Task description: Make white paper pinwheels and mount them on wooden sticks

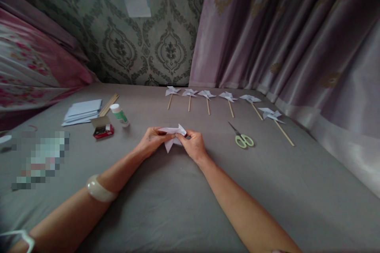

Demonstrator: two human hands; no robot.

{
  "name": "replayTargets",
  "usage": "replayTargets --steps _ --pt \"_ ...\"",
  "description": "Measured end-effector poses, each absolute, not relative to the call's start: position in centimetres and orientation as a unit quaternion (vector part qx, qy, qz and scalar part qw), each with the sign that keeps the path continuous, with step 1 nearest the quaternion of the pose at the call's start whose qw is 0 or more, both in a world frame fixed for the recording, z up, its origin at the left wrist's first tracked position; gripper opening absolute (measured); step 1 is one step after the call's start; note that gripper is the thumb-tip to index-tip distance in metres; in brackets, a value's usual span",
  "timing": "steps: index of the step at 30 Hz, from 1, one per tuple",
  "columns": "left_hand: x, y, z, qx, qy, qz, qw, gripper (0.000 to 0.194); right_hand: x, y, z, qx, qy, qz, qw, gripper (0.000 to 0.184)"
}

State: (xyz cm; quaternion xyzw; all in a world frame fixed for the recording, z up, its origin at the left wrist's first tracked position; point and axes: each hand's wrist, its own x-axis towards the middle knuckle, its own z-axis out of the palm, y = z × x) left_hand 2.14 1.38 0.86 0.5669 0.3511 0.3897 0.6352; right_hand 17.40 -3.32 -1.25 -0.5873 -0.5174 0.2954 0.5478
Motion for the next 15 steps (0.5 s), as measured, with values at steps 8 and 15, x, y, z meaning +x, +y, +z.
replayTargets --steps 8,15 --pt "2.20 1.42 0.52 0.555 0.360 0.389 0.641 0.027 17.31 -3.36 -1.02 -0.597 -0.516 0.287 0.543 0.027" --pt "2.31 1.48 0.74 0.555 0.363 0.383 0.643 0.033 17.11 -3.40 -0.58 -0.598 -0.516 0.284 0.544 0.027"
